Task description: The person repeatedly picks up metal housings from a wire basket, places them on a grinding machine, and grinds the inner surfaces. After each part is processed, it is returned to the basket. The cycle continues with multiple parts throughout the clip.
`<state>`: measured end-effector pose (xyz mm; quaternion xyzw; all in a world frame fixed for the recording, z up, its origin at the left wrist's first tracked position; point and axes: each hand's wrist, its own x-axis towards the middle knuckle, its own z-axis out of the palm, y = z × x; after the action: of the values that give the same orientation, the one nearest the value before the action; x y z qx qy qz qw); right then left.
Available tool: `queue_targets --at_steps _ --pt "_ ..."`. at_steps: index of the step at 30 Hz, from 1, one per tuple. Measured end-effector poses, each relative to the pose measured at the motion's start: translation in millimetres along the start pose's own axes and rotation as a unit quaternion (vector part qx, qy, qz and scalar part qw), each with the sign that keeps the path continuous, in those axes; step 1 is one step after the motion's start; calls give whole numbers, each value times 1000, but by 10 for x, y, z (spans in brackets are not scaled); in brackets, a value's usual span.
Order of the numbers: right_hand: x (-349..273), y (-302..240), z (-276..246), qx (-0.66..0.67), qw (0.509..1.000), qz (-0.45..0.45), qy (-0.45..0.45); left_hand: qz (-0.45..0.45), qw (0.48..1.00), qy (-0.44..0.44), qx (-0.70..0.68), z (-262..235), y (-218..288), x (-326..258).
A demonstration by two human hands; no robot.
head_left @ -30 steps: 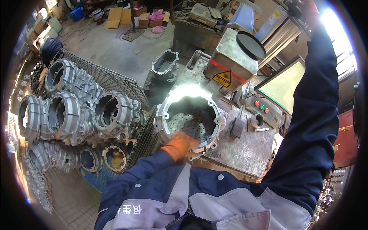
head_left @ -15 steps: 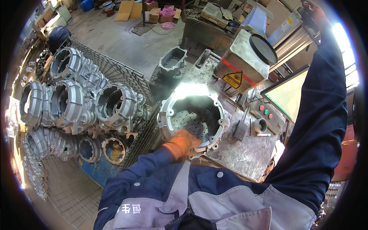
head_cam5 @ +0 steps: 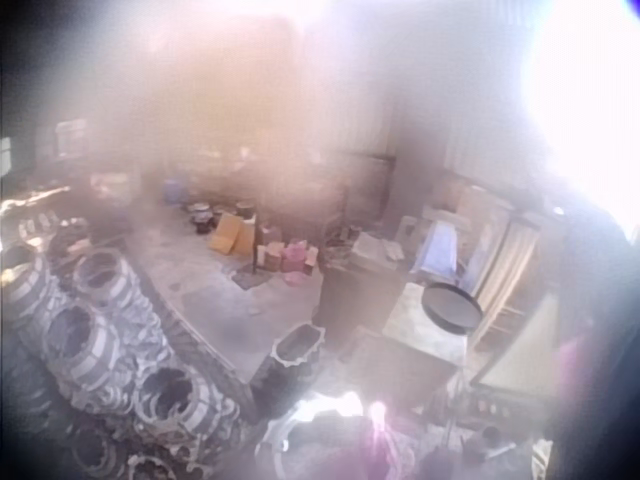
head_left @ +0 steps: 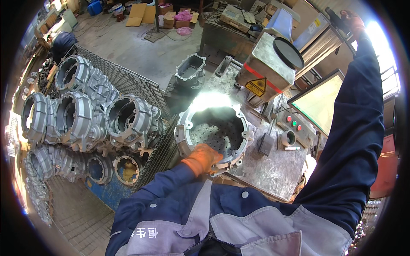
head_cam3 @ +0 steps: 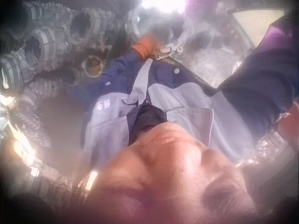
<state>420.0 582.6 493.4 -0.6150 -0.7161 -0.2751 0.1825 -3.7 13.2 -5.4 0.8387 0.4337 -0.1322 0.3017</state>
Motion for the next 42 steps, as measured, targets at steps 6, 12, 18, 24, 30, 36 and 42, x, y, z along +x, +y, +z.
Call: queue_targets --at_steps 6,12,18,24,30,36,42 --pt "4 146 37 -105 990 -43 79 -15 999 -38 -4 -93 25 -1" --pt "-120 167 -29 -75 994 -38 72 -12 1000 -9 -13 -131 46 -75" --pt "-270 54 -141 -51 995 -34 73 -6 1000 10 -2 -92 35 -89" --pt "-361 -12 -197 -38 996 -25 74 -5 1000 9 1 -27 10 -25" --pt "-445 -81 -257 -27 997 -23 75 -5 1000 15 -4 11 -9 -11" --pt "-484 -161 -289 -18 997 -24 77 -14 1000 4 -2 -7 4 -19" --pt "-502 -167 -309 -17 997 -21 77 -13 1000 0 0 -28 11 -29"
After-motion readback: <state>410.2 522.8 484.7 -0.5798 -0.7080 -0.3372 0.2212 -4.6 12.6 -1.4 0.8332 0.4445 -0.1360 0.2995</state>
